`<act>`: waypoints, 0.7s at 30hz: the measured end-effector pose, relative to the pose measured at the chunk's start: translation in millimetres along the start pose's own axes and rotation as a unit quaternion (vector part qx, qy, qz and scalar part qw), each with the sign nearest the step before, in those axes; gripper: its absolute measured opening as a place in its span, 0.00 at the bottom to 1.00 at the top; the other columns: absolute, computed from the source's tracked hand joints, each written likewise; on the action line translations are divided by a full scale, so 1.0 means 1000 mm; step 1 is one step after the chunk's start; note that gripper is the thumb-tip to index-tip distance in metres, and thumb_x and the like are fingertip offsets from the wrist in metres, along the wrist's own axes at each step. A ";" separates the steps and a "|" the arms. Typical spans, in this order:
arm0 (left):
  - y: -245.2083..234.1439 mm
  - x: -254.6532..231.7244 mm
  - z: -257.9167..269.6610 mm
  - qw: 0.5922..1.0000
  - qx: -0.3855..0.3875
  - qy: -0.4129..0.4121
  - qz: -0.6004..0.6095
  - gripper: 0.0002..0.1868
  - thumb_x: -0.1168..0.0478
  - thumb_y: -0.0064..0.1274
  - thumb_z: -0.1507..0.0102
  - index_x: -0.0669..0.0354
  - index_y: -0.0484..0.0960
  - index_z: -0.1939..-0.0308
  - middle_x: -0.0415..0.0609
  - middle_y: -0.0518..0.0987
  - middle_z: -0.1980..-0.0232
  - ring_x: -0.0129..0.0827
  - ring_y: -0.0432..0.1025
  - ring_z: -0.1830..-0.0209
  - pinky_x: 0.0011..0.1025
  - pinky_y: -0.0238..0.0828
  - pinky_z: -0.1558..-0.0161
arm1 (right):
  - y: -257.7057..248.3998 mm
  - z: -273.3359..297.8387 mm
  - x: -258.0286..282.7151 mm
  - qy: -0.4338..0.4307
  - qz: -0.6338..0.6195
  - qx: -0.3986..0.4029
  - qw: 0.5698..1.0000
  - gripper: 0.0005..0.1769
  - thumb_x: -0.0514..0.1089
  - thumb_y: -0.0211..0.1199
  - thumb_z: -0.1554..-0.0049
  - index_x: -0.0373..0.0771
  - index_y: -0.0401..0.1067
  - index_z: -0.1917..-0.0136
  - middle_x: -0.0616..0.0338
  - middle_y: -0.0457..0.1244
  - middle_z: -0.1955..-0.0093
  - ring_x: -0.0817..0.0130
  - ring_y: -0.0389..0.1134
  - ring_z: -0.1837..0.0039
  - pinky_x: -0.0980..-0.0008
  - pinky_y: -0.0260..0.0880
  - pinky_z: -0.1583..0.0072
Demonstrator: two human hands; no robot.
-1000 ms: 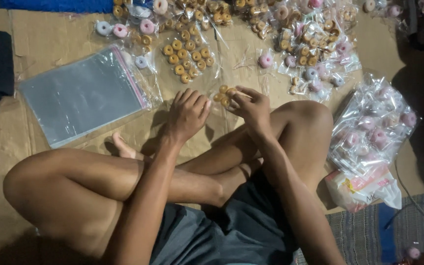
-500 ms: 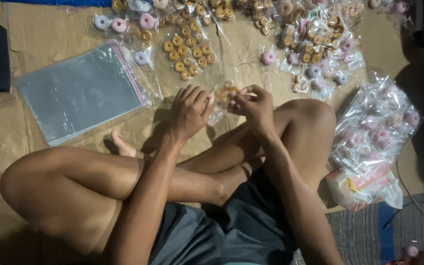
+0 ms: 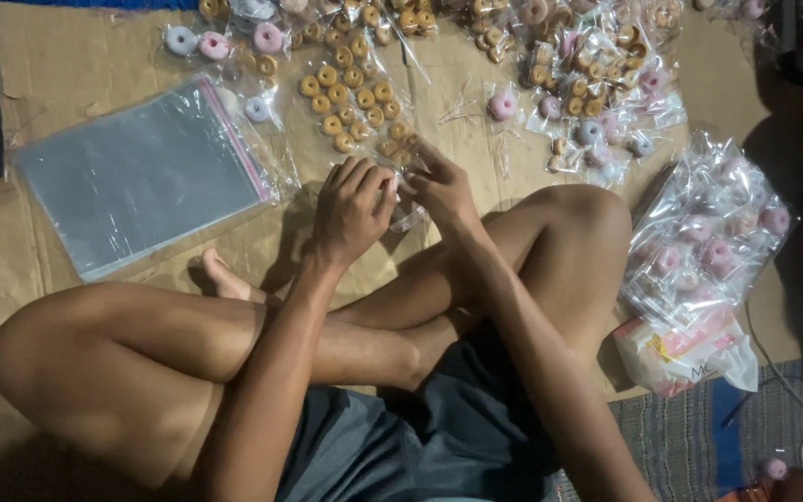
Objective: The person places mini donuts into plastic packaging by hand while sitting on the floor.
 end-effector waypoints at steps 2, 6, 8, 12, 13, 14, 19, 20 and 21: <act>-0.003 -0.001 -0.001 1.000 0.001 0.002 -0.004 0.07 0.59 0.49 0.29 0.54 0.77 0.61 0.41 0.69 0.70 0.37 0.70 0.67 0.35 0.68 0.64 | -0.003 0.003 0.001 -0.075 0.174 -0.011 0.982 0.30 0.30 0.63 0.46 0.35 0.69 0.29 0.39 0.63 0.33 0.48 0.70 0.41 0.48 0.78 0.44; -0.005 -0.004 -0.002 1.000 0.011 0.006 -0.014 0.06 0.60 0.49 0.30 0.55 0.78 0.61 0.42 0.69 0.70 0.36 0.69 0.69 0.34 0.67 0.65 | 0.015 0.033 0.024 -0.180 0.565 -0.025 0.805 0.28 0.35 0.59 0.43 0.40 0.70 0.29 0.44 0.60 0.29 0.43 0.65 0.30 0.44 0.71 0.36; -0.008 -0.007 -0.004 1.000 0.016 0.006 -0.006 0.06 0.60 0.49 0.30 0.55 0.77 0.61 0.42 0.69 0.69 0.37 0.69 0.68 0.35 0.67 0.64 | 0.028 0.036 0.022 -0.237 0.613 0.033 0.753 0.28 0.33 0.61 0.47 0.38 0.72 0.32 0.44 0.61 0.28 0.43 0.62 0.27 0.44 0.67 0.32; -0.009 -0.010 -0.004 0.999 0.022 0.013 -0.021 0.07 0.59 0.49 0.30 0.54 0.77 0.61 0.42 0.69 0.69 0.38 0.70 0.67 0.36 0.68 0.64 | 0.037 0.021 -0.012 -0.271 0.690 0.109 0.662 0.39 0.35 0.70 0.54 0.35 0.70 0.29 0.46 0.53 0.19 0.43 0.52 0.20 0.42 0.54 0.24; -0.007 -0.008 -0.003 0.999 0.022 0.012 -0.022 0.07 0.59 0.49 0.30 0.54 0.77 0.61 0.42 0.69 0.69 0.38 0.70 0.67 0.36 0.68 0.64 | 0.038 0.017 -0.013 -0.272 0.689 0.111 0.663 0.39 0.35 0.70 0.54 0.35 0.70 0.29 0.46 0.53 0.19 0.43 0.52 0.20 0.42 0.54 0.24; -0.005 -0.007 -0.002 0.999 0.017 0.023 -0.023 0.07 0.58 0.49 0.30 0.53 0.77 0.61 0.42 0.69 0.68 0.38 0.70 0.66 0.36 0.68 0.64 | 0.038 0.012 -0.019 -0.250 0.704 0.118 0.654 0.41 0.39 0.67 0.52 0.39 0.65 0.25 0.49 0.48 0.17 0.44 0.47 0.18 0.42 0.52 0.24; -0.001 -0.007 0.001 0.999 0.019 0.039 -0.026 0.11 0.56 0.46 0.29 0.53 0.77 0.64 0.43 0.68 0.69 0.37 0.69 0.67 0.35 0.67 0.64 | 0.028 0.002 -0.025 -0.194 0.742 0.107 0.632 0.43 0.47 0.65 0.48 0.47 0.60 0.20 0.56 0.37 0.13 0.39 0.45 0.18 0.40 0.55 0.26; -0.002 -0.009 0.000 0.999 0.026 0.036 -0.020 0.12 0.56 0.46 0.29 0.53 0.78 0.64 0.43 0.69 0.68 0.37 0.69 0.66 0.35 0.67 0.64 | 0.027 0.001 -0.023 -0.181 0.744 0.110 0.634 0.44 0.47 0.65 0.46 0.45 0.57 0.19 0.53 0.37 0.13 0.38 0.41 0.17 0.38 0.52 0.25; -0.003 -0.010 -0.003 0.999 0.032 0.036 -0.013 0.13 0.55 0.46 0.28 0.54 0.78 0.65 0.43 0.69 0.68 0.37 0.69 0.66 0.34 0.68 0.64 | 0.026 -0.001 -0.019 -0.167 0.745 0.111 0.636 0.45 0.47 0.64 0.45 0.44 0.54 0.17 0.50 0.37 0.13 0.37 0.37 0.16 0.37 0.50 0.25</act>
Point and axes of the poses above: each hand's wrist, its own z-axis away from the middle knuckle, its own y-axis out of the palm, x = y × z, the point moved 7 cm from there along -z, towards the middle knuckle
